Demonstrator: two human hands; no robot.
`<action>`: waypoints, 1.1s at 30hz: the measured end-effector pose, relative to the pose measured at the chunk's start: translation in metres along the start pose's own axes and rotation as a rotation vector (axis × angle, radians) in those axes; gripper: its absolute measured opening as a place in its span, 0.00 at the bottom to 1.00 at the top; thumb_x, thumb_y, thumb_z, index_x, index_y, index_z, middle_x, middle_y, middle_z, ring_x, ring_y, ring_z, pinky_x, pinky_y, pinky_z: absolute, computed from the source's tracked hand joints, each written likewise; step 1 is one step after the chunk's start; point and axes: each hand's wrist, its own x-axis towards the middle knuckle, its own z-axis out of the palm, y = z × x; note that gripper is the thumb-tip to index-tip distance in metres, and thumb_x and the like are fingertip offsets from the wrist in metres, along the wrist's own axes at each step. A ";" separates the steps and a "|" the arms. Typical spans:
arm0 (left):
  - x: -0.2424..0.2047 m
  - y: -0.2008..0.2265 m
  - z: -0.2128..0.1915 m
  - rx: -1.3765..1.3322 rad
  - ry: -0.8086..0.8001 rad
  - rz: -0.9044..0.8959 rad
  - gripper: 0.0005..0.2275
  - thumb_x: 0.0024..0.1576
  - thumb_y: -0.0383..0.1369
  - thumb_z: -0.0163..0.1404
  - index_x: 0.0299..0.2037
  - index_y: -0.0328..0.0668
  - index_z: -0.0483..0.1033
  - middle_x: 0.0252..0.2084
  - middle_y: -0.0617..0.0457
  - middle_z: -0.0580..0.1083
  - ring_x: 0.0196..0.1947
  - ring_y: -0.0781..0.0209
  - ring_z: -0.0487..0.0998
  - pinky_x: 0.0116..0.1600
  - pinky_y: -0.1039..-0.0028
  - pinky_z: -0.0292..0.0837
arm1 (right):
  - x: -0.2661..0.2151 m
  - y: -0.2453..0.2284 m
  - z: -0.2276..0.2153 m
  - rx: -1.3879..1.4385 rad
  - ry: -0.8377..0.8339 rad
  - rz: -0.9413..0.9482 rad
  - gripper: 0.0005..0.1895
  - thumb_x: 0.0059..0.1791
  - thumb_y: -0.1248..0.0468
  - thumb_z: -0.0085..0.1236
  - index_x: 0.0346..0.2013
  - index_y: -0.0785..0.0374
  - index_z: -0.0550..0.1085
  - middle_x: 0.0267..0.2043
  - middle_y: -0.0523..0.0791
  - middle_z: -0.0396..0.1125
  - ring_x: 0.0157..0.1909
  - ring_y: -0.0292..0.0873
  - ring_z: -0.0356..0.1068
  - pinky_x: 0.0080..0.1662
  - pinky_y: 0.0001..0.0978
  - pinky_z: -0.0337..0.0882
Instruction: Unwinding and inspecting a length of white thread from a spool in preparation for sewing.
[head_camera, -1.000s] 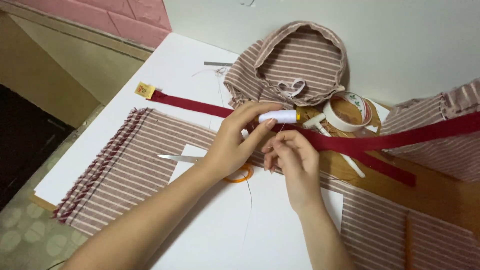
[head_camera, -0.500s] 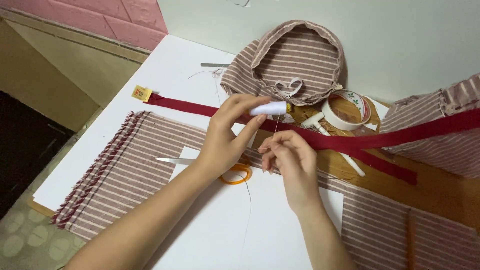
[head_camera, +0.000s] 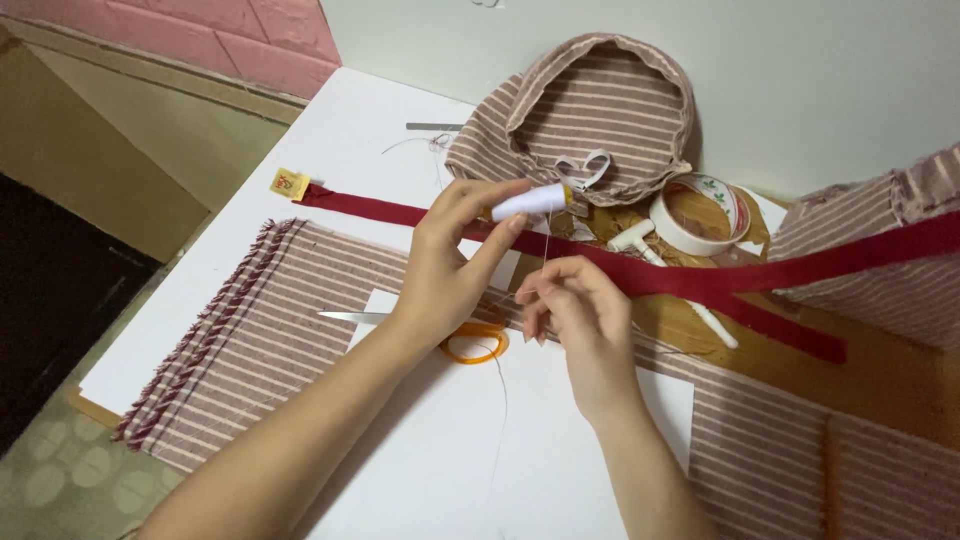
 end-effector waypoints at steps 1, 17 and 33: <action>-0.001 0.001 0.000 -0.010 0.001 -0.017 0.13 0.67 0.29 0.56 0.62 0.44 0.80 0.50 0.46 0.77 0.50 0.53 0.83 0.54 0.63 0.84 | 0.000 0.002 0.005 0.026 -0.004 0.012 0.09 0.56 0.63 0.53 0.42 0.68 0.72 0.36 0.57 0.74 0.27 0.43 0.73 0.29 0.31 0.69; -0.002 -0.010 0.004 -0.095 0.060 -0.158 0.13 0.70 0.37 0.54 0.58 0.40 0.82 0.43 0.45 0.79 0.43 0.61 0.82 0.48 0.67 0.83 | -0.007 0.000 0.008 0.115 -0.071 0.021 0.08 0.56 0.64 0.51 0.42 0.68 0.70 0.38 0.59 0.74 0.24 0.43 0.72 0.26 0.30 0.65; 0.005 -0.001 -0.002 -0.010 0.066 -0.166 0.13 0.68 0.36 0.56 0.58 0.40 0.82 0.44 0.44 0.80 0.44 0.54 0.85 0.50 0.64 0.83 | -0.002 0.002 -0.006 0.155 -0.018 -0.062 0.05 0.54 0.67 0.49 0.41 0.67 0.71 0.39 0.59 0.72 0.26 0.42 0.71 0.29 0.30 0.67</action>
